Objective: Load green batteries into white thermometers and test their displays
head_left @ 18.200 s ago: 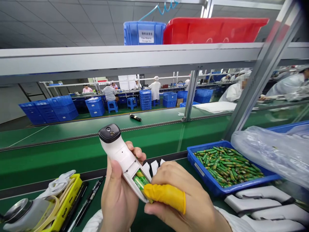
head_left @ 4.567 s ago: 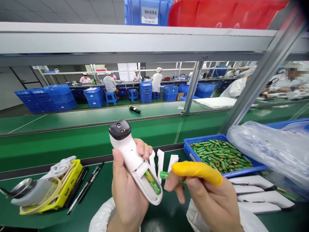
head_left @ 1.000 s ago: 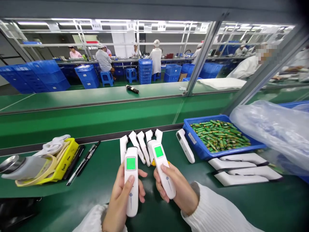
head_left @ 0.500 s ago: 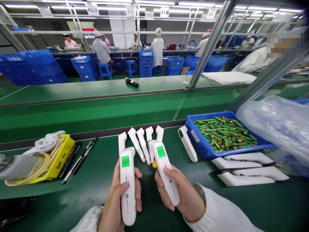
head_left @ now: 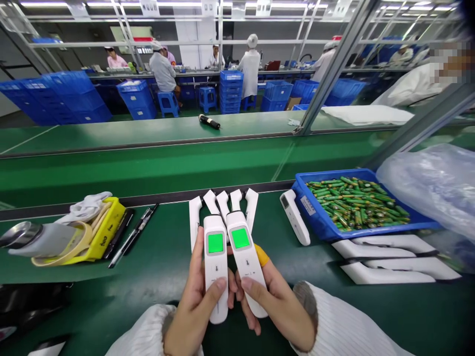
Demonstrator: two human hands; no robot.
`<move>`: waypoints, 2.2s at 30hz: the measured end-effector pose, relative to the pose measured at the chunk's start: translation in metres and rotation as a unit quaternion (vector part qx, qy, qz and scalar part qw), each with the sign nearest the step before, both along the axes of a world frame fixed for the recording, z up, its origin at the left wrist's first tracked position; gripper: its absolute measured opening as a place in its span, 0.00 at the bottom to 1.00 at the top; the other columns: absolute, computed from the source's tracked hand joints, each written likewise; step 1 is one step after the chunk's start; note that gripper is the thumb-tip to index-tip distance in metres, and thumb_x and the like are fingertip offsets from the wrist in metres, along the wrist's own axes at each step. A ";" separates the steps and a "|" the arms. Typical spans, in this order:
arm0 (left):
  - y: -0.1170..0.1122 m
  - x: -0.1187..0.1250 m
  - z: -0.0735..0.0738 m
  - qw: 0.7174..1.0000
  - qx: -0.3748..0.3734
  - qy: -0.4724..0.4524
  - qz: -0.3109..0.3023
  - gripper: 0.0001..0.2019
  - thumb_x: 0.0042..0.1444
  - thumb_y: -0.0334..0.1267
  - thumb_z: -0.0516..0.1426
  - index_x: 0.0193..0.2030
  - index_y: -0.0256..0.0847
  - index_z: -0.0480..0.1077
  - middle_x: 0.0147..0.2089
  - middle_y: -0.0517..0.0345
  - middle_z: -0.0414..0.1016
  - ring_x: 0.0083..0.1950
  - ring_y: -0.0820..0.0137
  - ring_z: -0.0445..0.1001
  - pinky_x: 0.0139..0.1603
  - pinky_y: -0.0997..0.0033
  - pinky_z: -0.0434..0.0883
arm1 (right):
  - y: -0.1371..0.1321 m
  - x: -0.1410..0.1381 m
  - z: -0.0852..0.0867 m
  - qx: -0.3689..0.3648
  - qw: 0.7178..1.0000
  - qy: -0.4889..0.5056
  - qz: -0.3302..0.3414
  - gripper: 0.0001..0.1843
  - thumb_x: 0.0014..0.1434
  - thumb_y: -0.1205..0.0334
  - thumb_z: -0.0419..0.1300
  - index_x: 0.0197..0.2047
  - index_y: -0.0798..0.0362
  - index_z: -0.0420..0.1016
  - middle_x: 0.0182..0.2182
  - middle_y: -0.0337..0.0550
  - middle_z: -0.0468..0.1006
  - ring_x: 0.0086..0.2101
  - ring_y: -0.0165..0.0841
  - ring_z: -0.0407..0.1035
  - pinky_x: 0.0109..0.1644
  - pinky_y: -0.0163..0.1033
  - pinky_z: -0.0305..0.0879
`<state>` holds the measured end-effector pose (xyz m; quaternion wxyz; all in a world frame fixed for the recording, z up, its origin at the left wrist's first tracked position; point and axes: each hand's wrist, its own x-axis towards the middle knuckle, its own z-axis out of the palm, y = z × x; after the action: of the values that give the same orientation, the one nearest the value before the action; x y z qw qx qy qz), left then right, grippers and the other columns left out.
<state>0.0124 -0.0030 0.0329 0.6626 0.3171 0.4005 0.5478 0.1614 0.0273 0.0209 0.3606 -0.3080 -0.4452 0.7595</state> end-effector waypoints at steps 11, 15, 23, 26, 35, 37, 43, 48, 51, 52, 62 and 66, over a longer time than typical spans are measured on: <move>-0.001 0.001 0.001 1.000 -0.010 0.017 -0.018 0.38 0.62 0.41 0.53 0.69 0.60 0.29 0.29 0.61 0.69 0.26 0.73 0.64 0.29 0.73 0.65 | -0.005 0.001 -0.009 0.016 0.998 -0.034 -0.055 0.18 0.65 0.49 0.48 0.52 0.52 0.59 0.24 0.33 0.68 0.15 0.22 0.62 0.15 0.26 0.54; -0.002 0.003 0.000 1.000 -0.007 0.005 -0.008 0.38 0.62 0.41 0.52 0.69 0.56 0.28 0.28 0.61 0.69 0.26 0.73 0.63 0.31 0.72 0.66 | -0.004 0.000 -0.009 0.017 0.998 -0.026 -0.047 0.21 0.65 0.48 0.49 0.55 0.51 0.57 0.25 0.33 0.68 0.15 0.22 0.62 0.15 0.26 0.55; -0.002 0.002 0.003 0.999 -0.039 0.006 -0.002 0.38 0.63 0.43 0.52 0.69 0.57 0.28 0.28 0.62 0.69 0.27 0.72 0.63 0.34 0.70 0.67 | -0.006 0.000 -0.011 -0.008 0.999 -0.023 -0.042 0.22 0.64 0.48 0.50 0.56 0.52 0.57 0.26 0.35 0.70 0.16 0.23 0.64 0.15 0.26 0.55; -0.002 0.002 0.001 0.999 -0.035 0.002 -0.004 0.38 0.63 0.43 0.52 0.69 0.58 0.28 0.27 0.62 0.68 0.28 0.71 0.64 0.35 0.69 0.67 | -0.004 0.000 -0.010 -0.007 0.999 -0.025 -0.035 0.23 0.63 0.48 0.51 0.56 0.52 0.56 0.27 0.36 0.70 0.15 0.23 0.63 0.15 0.26 0.55; -0.003 0.002 -0.001 0.999 -0.031 -0.025 -0.017 0.37 0.62 0.43 0.52 0.68 0.62 0.29 0.32 0.61 0.70 0.31 0.70 0.66 0.39 0.68 0.69 | -0.002 0.000 -0.006 -0.019 0.999 -0.030 -0.031 0.24 0.61 0.47 0.54 0.54 0.52 0.55 0.26 0.34 0.70 0.14 0.21 0.62 0.14 0.25 0.55; -0.003 0.002 -0.003 0.999 -0.037 -0.007 -0.001 0.36 0.61 0.44 0.53 0.69 0.62 0.34 0.37 0.59 0.72 0.33 0.69 0.68 0.42 0.66 0.69 | -0.001 0.000 -0.006 -0.025 0.999 -0.027 -0.034 0.24 0.61 0.46 0.54 0.53 0.52 0.55 0.24 0.33 0.70 0.13 0.21 0.61 0.13 0.25 0.54; -0.006 0.003 -0.009 0.999 -0.020 0.035 0.024 0.36 0.61 0.47 0.52 0.70 0.53 0.35 0.35 0.55 0.72 0.30 0.67 0.68 0.39 0.63 0.70 | 0.001 -0.001 -0.006 -0.008 0.999 -0.025 -0.039 0.21 0.61 0.46 0.54 0.49 0.53 0.57 0.23 0.32 0.69 0.12 0.20 0.60 0.13 0.23 0.52; -0.005 0.001 -0.007 1.000 -0.023 0.009 -0.002 0.36 0.62 0.46 0.50 0.70 0.54 0.29 0.33 0.56 0.71 0.30 0.67 0.68 0.37 0.63 0.70 | -0.001 0.001 -0.006 -0.023 0.999 -0.029 -0.038 0.25 0.60 0.45 0.54 0.53 0.51 0.55 0.22 0.31 0.68 0.13 0.21 0.61 0.13 0.24 0.54; -0.004 -0.001 -0.007 0.999 -0.012 -0.028 -0.024 0.35 0.63 0.43 0.49 0.69 0.58 0.29 0.35 0.57 0.71 0.31 0.67 0.69 0.37 0.64 0.69 | -0.002 0.000 -0.005 -0.034 0.998 -0.033 -0.042 0.26 0.60 0.46 0.55 0.54 0.52 0.55 0.22 0.31 0.69 0.13 0.21 0.61 0.14 0.24 0.55; -0.003 -0.001 -0.006 0.999 -0.007 -0.034 -0.028 0.34 0.64 0.43 0.49 0.69 0.59 0.30 0.35 0.57 0.71 0.31 0.67 0.69 0.36 0.65 0.69 | -0.002 0.000 -0.005 -0.036 0.998 -0.033 -0.042 0.26 0.60 0.46 0.56 0.54 0.52 0.55 0.22 0.32 0.69 0.13 0.22 0.61 0.14 0.24 0.55; 0.000 0.001 0.002 1.000 -0.012 -0.004 -0.011 0.33 0.63 0.44 0.51 0.68 0.60 0.34 0.30 0.61 0.71 0.26 0.75 0.66 0.32 0.74 0.68 | 0.002 -0.001 -0.006 -0.041 0.998 0.003 -0.056 0.21 0.61 0.47 0.54 0.48 0.55 0.63 0.23 0.34 0.69 0.14 0.21 0.61 0.15 0.26 0.52; 0.002 0.004 0.005 0.999 -0.030 0.011 0.028 0.33 0.61 0.46 0.52 0.68 0.59 0.39 0.40 0.56 0.72 0.25 0.75 0.65 0.24 0.76 0.66 | 0.007 -0.002 -0.006 -0.058 0.996 0.015 -0.071 0.19 0.61 0.46 0.53 0.37 0.56 0.64 0.20 0.34 0.69 0.12 0.22 0.59 0.12 0.25 0.50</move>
<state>0.0162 -0.0014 0.0379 0.6518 0.2915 0.4326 0.5505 0.1598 0.0341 0.0153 0.4013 -0.3478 -0.3725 0.7610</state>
